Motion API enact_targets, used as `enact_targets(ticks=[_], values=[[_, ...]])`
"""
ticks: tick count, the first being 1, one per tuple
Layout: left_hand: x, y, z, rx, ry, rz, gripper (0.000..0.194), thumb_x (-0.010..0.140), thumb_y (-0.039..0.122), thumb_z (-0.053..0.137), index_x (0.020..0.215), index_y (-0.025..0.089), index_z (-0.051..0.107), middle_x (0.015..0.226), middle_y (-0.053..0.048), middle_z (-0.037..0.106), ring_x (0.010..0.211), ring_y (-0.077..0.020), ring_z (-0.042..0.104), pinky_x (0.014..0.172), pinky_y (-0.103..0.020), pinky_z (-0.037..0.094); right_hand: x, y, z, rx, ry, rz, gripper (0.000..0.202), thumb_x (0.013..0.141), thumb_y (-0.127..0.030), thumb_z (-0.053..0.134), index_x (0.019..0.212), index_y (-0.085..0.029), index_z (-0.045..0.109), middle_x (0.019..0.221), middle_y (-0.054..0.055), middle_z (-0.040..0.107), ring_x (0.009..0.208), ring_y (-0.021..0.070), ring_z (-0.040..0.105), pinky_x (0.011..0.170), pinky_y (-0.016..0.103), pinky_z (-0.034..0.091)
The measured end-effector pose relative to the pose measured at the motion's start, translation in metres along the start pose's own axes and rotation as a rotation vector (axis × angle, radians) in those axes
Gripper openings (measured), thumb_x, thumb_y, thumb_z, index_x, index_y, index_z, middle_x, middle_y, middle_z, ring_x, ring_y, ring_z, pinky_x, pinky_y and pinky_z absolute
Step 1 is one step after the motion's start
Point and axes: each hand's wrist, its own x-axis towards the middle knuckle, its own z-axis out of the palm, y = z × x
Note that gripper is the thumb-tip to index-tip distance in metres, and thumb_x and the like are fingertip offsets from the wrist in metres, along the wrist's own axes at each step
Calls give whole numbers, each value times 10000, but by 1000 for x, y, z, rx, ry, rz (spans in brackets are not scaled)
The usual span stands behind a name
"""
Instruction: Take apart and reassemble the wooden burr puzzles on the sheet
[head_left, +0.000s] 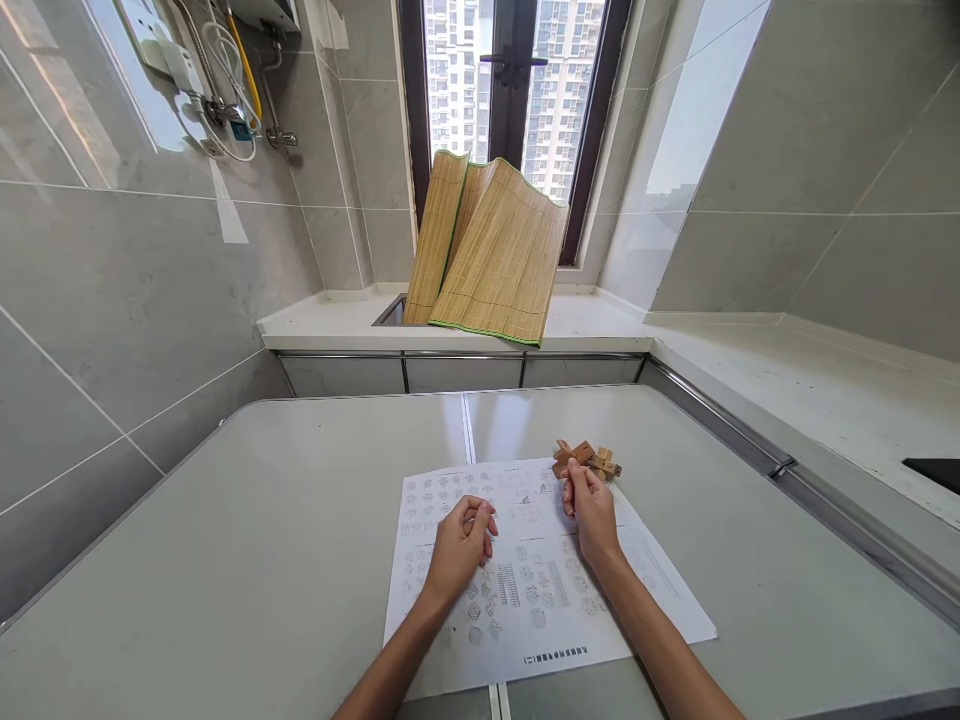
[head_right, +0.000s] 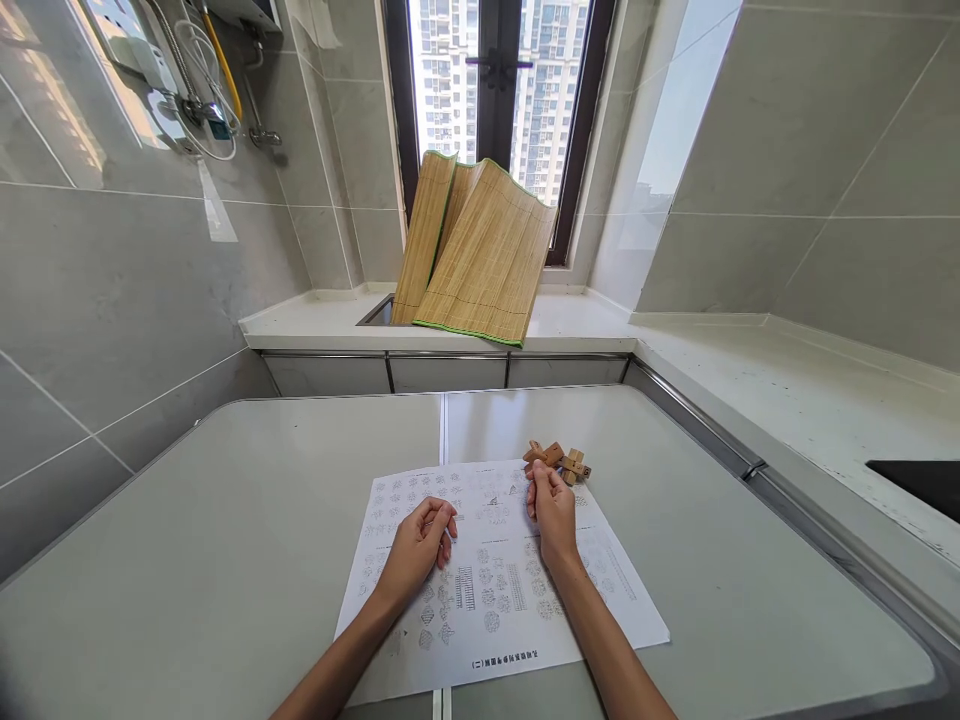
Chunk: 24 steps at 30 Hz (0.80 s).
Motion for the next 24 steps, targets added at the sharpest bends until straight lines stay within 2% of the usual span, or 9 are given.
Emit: enact_targets(ticks=[5,10,12,14,16,18,21,24], values=[[0,5,-5,22,37,20,354,937,537,531,886,192,594,747,3,618,517,-100,526,476,-208,403,11,0,-18,36,203,-95,430,894,-612,623,772,-201,586,548,-70,454,441,79,377,390,183,318],[0,7,-10,43,65,32,346,933,529,520,857,199,590,717,13,607,497,-98,496,474,-212,390,30,-5,-40,-62,377,-186,379,909,-600,530,843,-228,546,540,-78,472,438,115,415,423,220,348],[-1,8,-11,57,61,37,362,939,542,511,848,200,585,708,13,601,502,-102,494,482,-215,390,38,-6,-51,-220,399,-177,368,903,-596,519,897,-229,548,528,-72,499,454,146,458,459,246,365],[-2,9,-11,78,56,38,376,943,559,503,845,204,582,701,13,596,514,-110,496,500,-223,396,44,-7,-61,-548,390,-148,345,910,-565,510,956,-227,555,536,-44,567,528,197,545,537,280,393],[-3,11,-11,100,53,37,376,945,561,500,844,208,580,695,17,591,522,-116,497,527,-233,405,47,-6,-68,-871,350,-98,332,922,-547,499,1008,-234,570,593,-5,643,642,249,617,595,302,393],[-4,14,-10,120,52,38,363,949,549,501,851,210,584,696,22,592,528,-115,495,554,-237,411,48,-5,-71,-1065,298,-52,333,944,-547,471,1045,-249,580,684,27,703,743,278,653,625,311,389],[-5,17,-9,145,57,39,350,954,533,496,858,210,593,695,27,589,531,-113,490,564,-236,399,47,-3,-71,-1126,268,-32,331,968,-546,441,1051,-260,586,821,54,752,821,285,671,655,319,399],[-5,19,-9,154,51,28,352,950,534,501,860,208,595,692,26,582,530,-116,489,562,-237,399,49,-3,-71,-1022,318,-39,312,945,-538,494,992,-245,589,872,75,762,838,284,679,685,325,420]])
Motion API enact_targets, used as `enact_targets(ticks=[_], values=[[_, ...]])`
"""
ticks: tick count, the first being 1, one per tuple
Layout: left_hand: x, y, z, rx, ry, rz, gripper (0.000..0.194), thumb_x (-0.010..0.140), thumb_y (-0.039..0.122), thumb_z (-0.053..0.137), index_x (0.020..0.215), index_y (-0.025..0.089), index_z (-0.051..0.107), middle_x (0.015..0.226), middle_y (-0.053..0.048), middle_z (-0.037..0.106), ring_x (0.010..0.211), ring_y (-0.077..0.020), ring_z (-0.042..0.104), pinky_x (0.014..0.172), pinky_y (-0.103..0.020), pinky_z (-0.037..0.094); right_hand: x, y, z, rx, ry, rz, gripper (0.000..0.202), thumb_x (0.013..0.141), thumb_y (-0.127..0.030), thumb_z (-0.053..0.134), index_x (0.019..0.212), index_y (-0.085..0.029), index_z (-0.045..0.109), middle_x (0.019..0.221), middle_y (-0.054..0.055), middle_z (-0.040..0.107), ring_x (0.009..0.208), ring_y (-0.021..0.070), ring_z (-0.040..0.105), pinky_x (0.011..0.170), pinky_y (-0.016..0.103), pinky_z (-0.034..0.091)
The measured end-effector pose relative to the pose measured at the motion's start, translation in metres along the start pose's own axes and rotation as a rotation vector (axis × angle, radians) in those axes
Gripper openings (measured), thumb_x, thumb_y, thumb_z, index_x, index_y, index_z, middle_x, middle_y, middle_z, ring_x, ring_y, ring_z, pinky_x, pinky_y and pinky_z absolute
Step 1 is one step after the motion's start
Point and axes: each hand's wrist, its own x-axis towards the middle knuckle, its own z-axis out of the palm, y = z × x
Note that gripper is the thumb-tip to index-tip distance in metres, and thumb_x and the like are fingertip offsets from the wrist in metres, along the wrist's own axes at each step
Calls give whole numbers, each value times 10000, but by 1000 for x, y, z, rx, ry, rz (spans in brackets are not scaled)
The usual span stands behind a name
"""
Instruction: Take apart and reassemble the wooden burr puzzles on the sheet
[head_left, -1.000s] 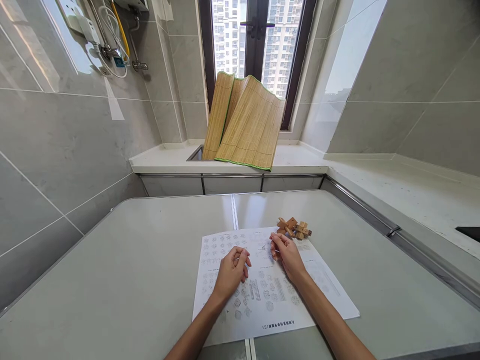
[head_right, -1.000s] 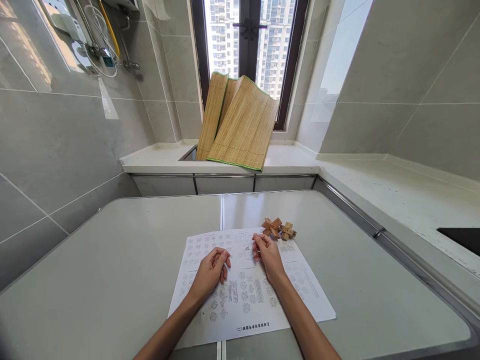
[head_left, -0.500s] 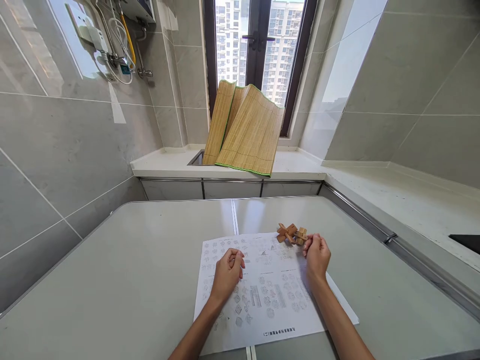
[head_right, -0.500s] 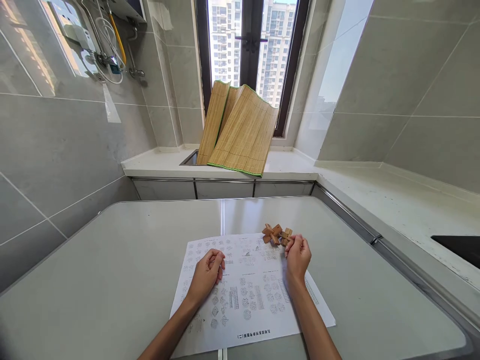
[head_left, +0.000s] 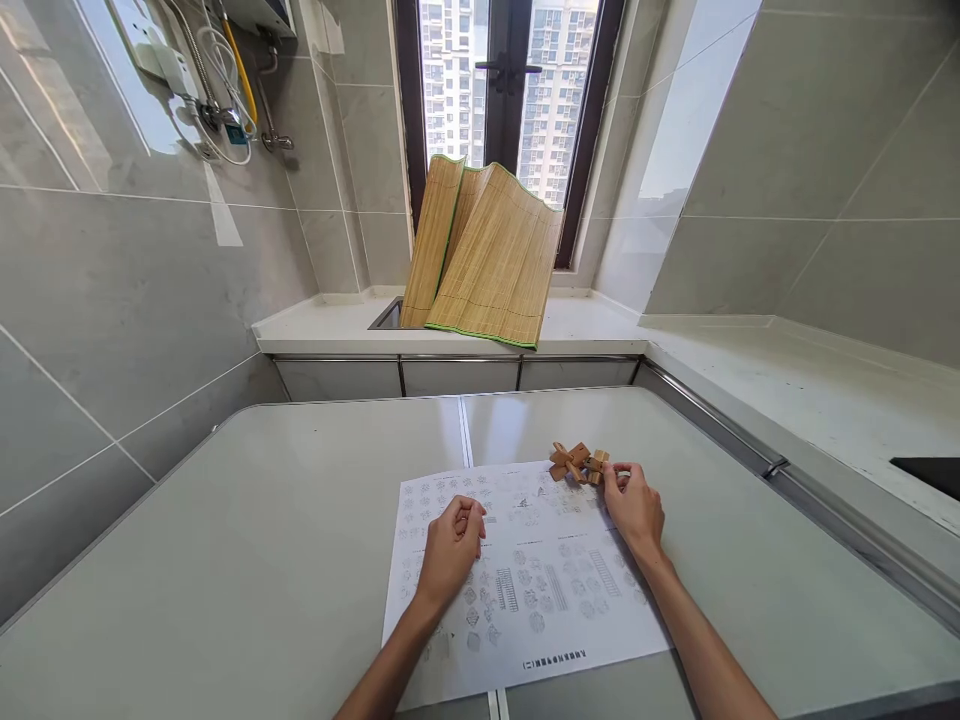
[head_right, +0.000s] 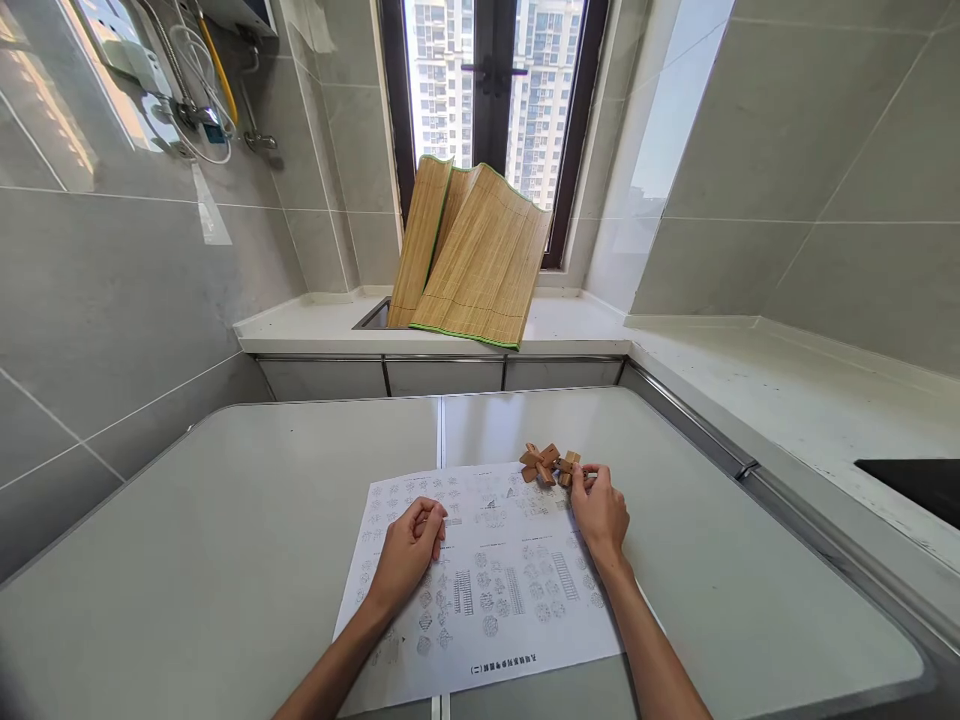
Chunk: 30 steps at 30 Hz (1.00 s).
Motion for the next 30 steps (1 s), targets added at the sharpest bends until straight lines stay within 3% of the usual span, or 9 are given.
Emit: enact_targets(ticks=[4,7,9,11,15,18,20,26,30], values=[[0,1,0,-10,-2,0,352,947,538,511,860,207,591,690,22,585,528,-117,491,555,-238,403,1,-4,-6,296,99,22,338,930,-554,539,1010,-226,541,792,45,746,679,229,672,688,315,462],[-1,0,0,-22,-2,18,354,949,535,515,856,205,602,682,21,588,526,-113,495,553,-239,410,-14,-16,-11,627,152,-92,412,930,-612,558,1067,-227,510,790,12,723,548,167,602,626,290,467],[-1,-1,1,-22,-8,35,364,953,543,514,861,204,609,694,11,600,555,-123,522,571,-249,433,-31,-29,-10,704,134,-184,450,905,-620,618,1102,-228,522,852,30,724,598,162,614,614,279,465],[-1,-3,1,-8,-1,47,365,954,555,519,895,208,615,764,-17,643,649,-154,585,616,-266,469,-51,-42,-5,758,-35,-263,454,894,-608,651,1112,-224,548,890,50,721,651,169,628,622,282,479],[1,-6,2,-37,27,106,375,915,491,631,1175,224,590,1189,-111,686,1013,-227,662,852,-344,531,-86,-62,7,935,-568,-295,403,890,-584,682,1037,-245,523,615,-53,596,503,145,523,511,257,413],[0,-4,1,-114,-80,156,611,861,403,727,1403,256,486,1447,-141,567,1283,-273,577,1053,-419,474,-102,-68,10,1004,-907,-254,358,923,-553,659,1016,-242,510,589,-65,590,466,123,497,517,251,411],[-2,-1,0,-153,-175,146,656,854,372,740,1446,275,474,1481,-128,549,1348,-276,537,1127,-434,426,-108,-68,11,1042,-1076,-198,350,923,-537,668,1015,-242,506,581,-67,591,466,121,500,517,249,418],[-6,6,-3,-190,-230,121,619,777,286,786,1360,248,583,1347,-103,662,1247,-278,616,1110,-420,456,-110,-68,7,1099,-1358,-41,382,892,-538,709,1044,-213,578,719,-17,639,576,138,601,532,242,463],[-7,9,-3,-189,-274,119,624,740,272,821,1328,236,617,1321,-109,681,1218,-292,633,1101,-435,467,-104,-69,-2,981,-1497,-126,436,877,-550,718,1085,-168,679,777,15,652,667,161,642,610,268,510]])
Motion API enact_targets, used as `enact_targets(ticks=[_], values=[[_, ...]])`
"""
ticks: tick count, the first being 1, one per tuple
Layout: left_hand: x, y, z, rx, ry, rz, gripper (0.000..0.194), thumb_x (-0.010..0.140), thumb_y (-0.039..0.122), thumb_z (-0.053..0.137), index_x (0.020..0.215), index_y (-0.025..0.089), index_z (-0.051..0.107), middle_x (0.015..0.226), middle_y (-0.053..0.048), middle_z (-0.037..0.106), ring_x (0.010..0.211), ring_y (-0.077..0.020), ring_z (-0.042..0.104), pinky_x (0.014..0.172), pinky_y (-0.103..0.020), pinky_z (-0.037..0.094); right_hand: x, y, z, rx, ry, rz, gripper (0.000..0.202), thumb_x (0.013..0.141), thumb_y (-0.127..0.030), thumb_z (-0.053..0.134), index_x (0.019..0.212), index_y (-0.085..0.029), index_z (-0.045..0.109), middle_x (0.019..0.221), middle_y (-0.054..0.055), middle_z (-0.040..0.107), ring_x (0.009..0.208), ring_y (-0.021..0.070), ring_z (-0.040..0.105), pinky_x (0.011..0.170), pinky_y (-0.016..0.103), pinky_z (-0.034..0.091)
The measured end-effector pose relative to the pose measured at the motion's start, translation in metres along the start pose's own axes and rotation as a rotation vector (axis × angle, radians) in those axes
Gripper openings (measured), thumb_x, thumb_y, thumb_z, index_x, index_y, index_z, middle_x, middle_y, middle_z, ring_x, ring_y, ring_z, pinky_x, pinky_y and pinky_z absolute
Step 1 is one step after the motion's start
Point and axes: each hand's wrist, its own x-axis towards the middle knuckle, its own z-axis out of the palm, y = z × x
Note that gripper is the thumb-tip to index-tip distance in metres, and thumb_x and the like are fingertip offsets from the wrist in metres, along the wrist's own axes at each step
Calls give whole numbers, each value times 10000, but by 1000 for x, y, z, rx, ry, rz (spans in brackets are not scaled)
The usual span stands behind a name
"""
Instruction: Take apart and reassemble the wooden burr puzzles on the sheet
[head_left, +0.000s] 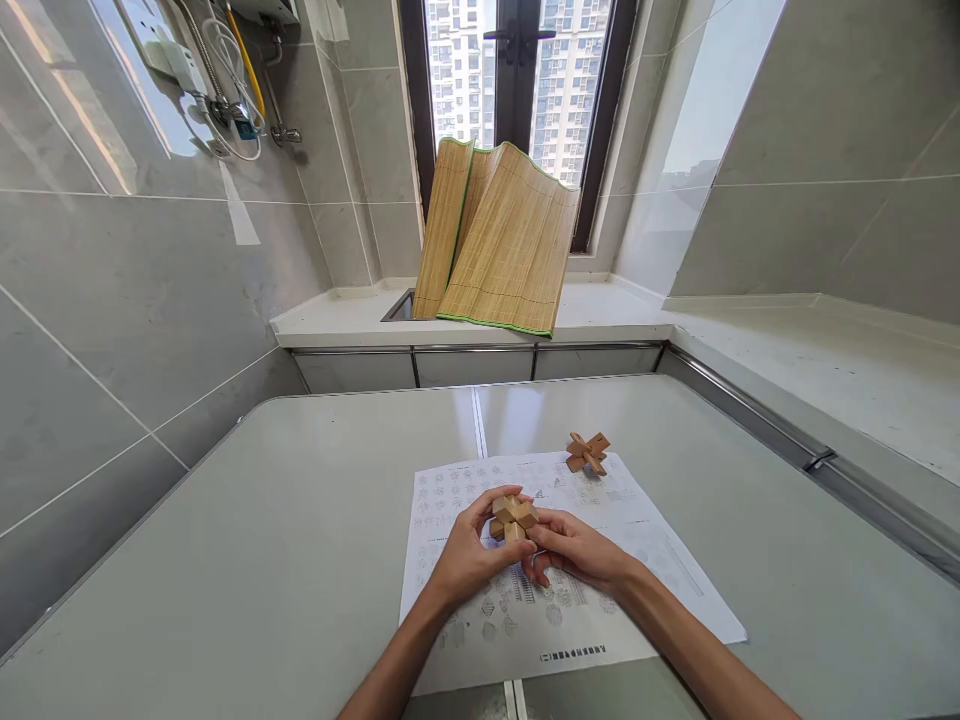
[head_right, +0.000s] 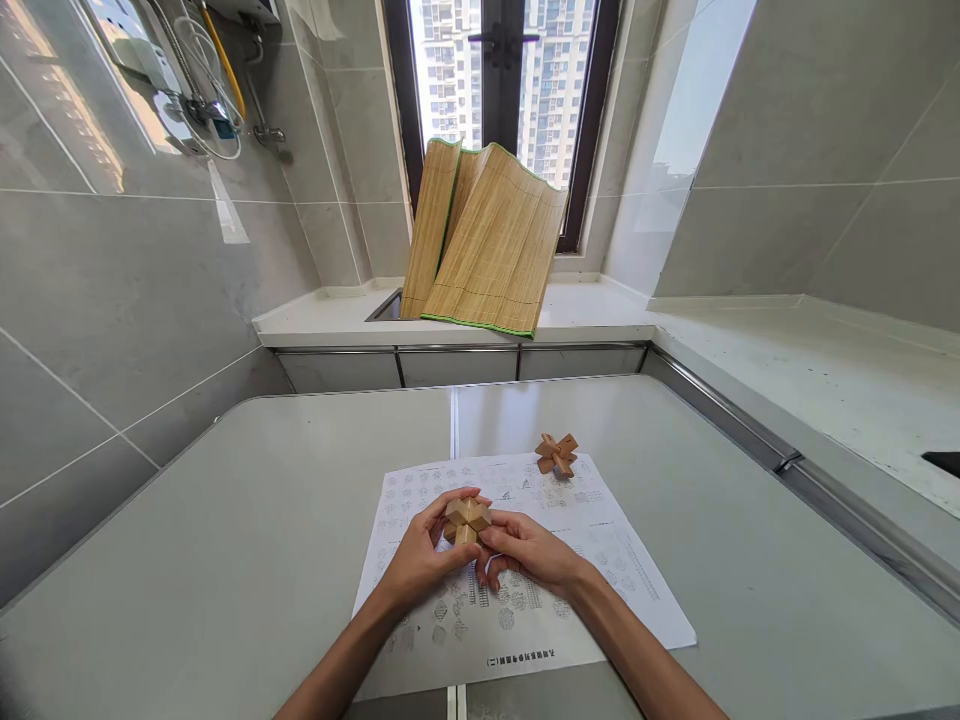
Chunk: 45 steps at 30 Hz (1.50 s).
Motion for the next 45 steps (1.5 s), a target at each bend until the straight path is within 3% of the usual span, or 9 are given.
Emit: enact_targets(ticks=[5,11,17,21,30,34,40,45], values=[[-2,5,2,71,2,-13,634,671,283,878,1268,244,666,1240,-96,722,1173,-307,660,1086,-443,480,-1,-4,-3,-126,6,-58,346,839,-482,766,995,-178,717,776,8,676,667,155,617,672,285,507],[-1,6,5,212,103,53,580,682,313,867,1227,260,675,1249,-74,720,1141,-290,670,1052,-431,506,6,6,-7,-139,237,-165,351,733,-415,862,858,-213,604,840,13,719,813,194,689,770,303,518],[1,-1,6,284,163,53,569,709,362,859,1229,266,650,1252,-73,711,1109,-272,669,1017,-416,521,5,9,-3,-293,233,-179,237,833,-346,761,967,-210,620,839,0,712,772,173,668,715,265,495],[1,-1,6,297,159,34,612,696,394,867,1248,264,637,1251,-84,709,1128,-288,664,1038,-434,507,2,7,-2,-449,278,-217,141,848,-297,718,929,-211,641,761,-27,676,691,158,610,643,242,455],[1,-5,2,414,110,34,663,703,395,857,1307,279,608,1146,-53,736,1106,-292,671,993,-420,516,-2,3,-4,-446,240,-208,224,933,-394,643,1080,-228,618,832,-18,716,661,155,654,637,259,500],[1,-12,-1,507,91,46,657,737,464,827,1323,282,593,1176,-59,724,1061,-295,683,963,-431,521,-2,2,-8,-482,255,-229,263,970,-444,593,1131,-237,603,891,18,753,769,206,714,672,304,540],[7,-27,-10,693,238,120,599,784,431,791,1316,261,575,1310,-91,648,1228,-324,592,1050,-473,465,4,11,-21,-463,370,-297,371,945,-536,614,1130,-218,568,907,67,766,703,215,730,575,303,523],[13,-42,-34,904,447,128,534,862,434,700,1323,217,537,1323,-131,611,1268,-348,541,1088,-529,413,5,10,-22,-456,405,-287,441,935,-592,605,1148,-207,569,888,67,754,658,201,711,558,302,507]])
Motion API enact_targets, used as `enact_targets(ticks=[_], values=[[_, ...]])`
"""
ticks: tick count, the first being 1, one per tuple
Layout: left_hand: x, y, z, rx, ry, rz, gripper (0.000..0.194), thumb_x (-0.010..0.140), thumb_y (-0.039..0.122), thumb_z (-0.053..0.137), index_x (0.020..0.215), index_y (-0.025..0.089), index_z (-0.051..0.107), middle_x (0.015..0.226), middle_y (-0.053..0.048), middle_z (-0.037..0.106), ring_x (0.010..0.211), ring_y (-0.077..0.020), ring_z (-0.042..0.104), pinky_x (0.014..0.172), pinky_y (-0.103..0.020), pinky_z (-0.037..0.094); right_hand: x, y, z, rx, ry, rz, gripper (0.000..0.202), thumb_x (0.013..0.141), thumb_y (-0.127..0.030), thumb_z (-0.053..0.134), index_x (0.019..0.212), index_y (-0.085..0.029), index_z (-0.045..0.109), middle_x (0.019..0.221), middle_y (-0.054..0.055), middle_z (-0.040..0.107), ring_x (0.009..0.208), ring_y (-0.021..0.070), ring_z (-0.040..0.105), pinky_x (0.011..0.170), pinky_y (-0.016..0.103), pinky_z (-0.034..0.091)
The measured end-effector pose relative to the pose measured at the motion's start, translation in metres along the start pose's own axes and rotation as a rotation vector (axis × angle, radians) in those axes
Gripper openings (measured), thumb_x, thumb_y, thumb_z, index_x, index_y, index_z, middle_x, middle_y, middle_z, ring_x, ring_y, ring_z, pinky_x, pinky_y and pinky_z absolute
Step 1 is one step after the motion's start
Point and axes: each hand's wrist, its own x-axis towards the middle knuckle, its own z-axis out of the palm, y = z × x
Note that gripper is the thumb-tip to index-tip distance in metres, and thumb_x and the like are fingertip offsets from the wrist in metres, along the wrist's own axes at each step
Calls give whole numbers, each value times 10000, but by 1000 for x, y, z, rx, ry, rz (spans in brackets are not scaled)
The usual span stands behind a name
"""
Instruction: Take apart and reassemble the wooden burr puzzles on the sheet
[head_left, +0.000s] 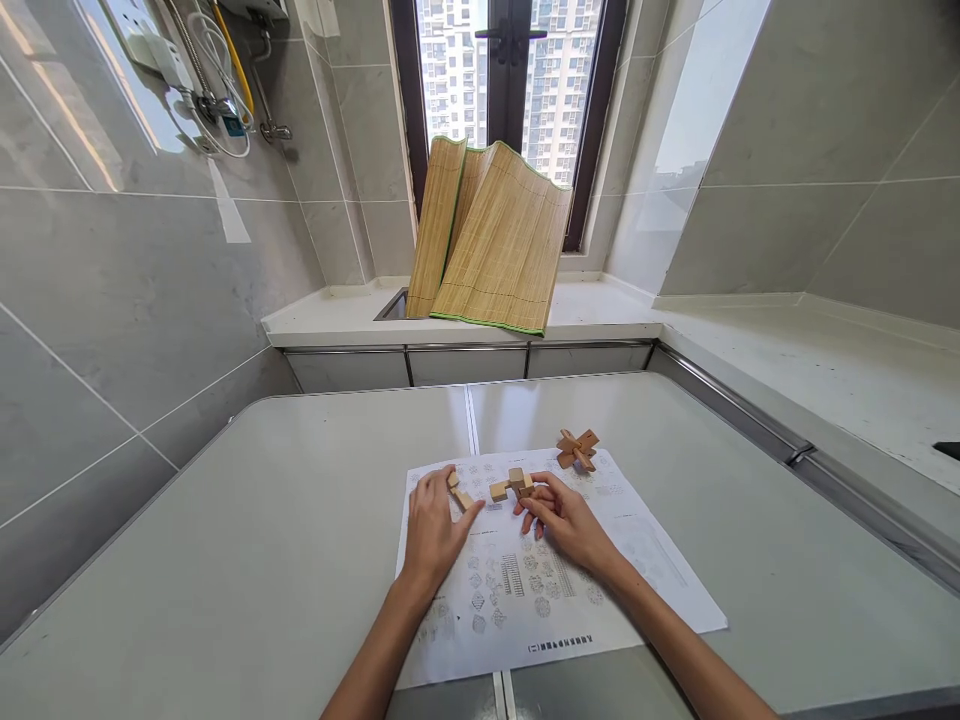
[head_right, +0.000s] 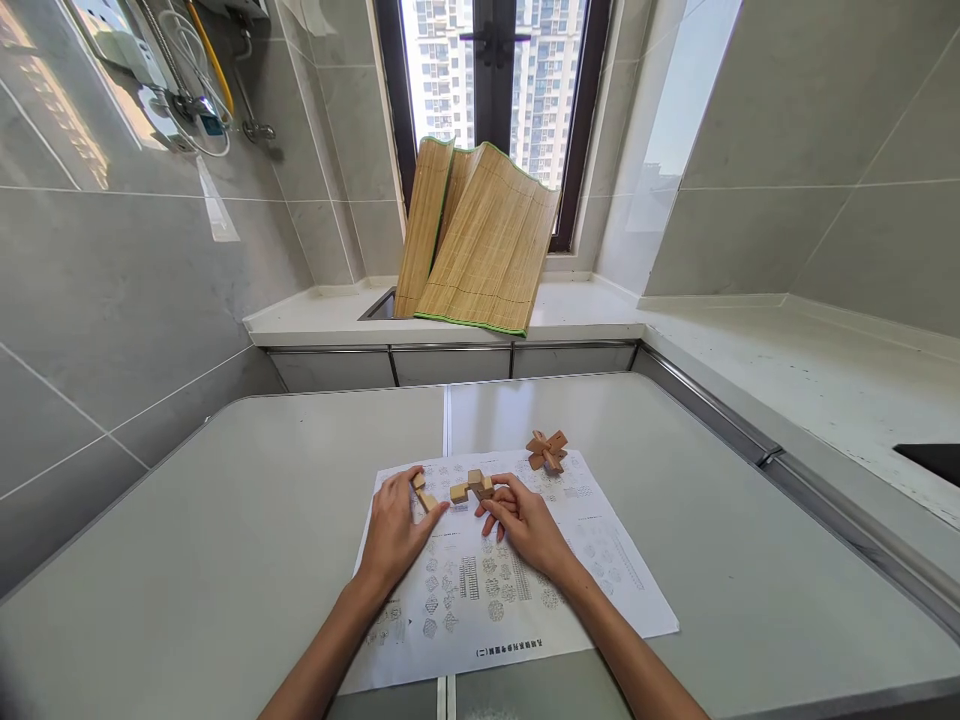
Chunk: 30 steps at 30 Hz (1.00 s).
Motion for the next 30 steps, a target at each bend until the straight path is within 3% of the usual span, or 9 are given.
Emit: enact_targets(ticks=[4,6,8,10,13,16,23,27,30], values=[[4,-19,-1,133,88,-89,540,905,419,629,1371,186,489,1330,-162,598,1357,-394,438,1107,-606,367,-1,-1,0,-18,-17,7,436,947,-599,581,1148,-212,562,894,68,747,662,201,712,557,304,511],[4,-18,-1,146,127,-86,603,898,403,634,1423,179,439,1437,-180,514,1426,-408,348,1126,-635,336,-1,1,0,-23,-20,8,425,956,-589,572,1153,-213,555,891,67,742,660,202,711,556,306,509],[2,-9,-2,108,105,-4,648,877,375,663,1451,206,414,1533,-168,412,1473,-399,275,1142,-634,328,0,3,1,-28,-17,10,425,959,-586,572,1161,-213,549,889,66,737,655,202,707,555,308,506],[0,6,-4,33,16,132,563,883,336,667,1407,259,474,1552,-118,404,1483,-364,265,1153,-595,349,0,5,1,-27,-19,12,436,957,-591,574,1170,-211,547,894,68,735,657,203,704,556,309,505],[-4,26,-7,-55,-71,265,312,966,316,599,1277,292,590,1469,-70,513,1448,-315,325,1149,-555,376,1,5,3,-11,-38,18,450,949,-593,588,1175,-206,551,885,63,730,652,197,699,556,302,499],[-5,32,-8,-116,-85,309,168,1014,283,538,1135,270,654,1313,-66,628,1367,-290,420,1115,-533,414,0,3,6,20,-80,35,443,943,-579,609,1169,-202,556,867,49,724,631,181,690,549,286,485],[-5,26,-12,-157,-56,293,147,1023,262,520,1091,236,649,1122,-61,705,1209,-269,544,1045,-479,459,-3,-3,7,153,-296,104,453,948,-546,628,1209,-179,574,859,42,720,603,151,667,553,269,485],[-16,23,-23,-193,-98,209,166,1031,310,506,1048,233,652,1066,-55,716,1038,-239,630,938,-409,512,-3,-8,13,199,-391,139,474,926,-536,666,1213,-167,586,832,40,725,560,127,618,563,270,491],[-27,17,-36,-198,-94,143,199,1029,355,505,1055,242,667,1050,-49,730,1015,-237,659,907,-385,528,-3,-14,27,206,-435,149,473,920,-528,675,1211,-163,599,830,41,729,530,111,580,547,261,477]])
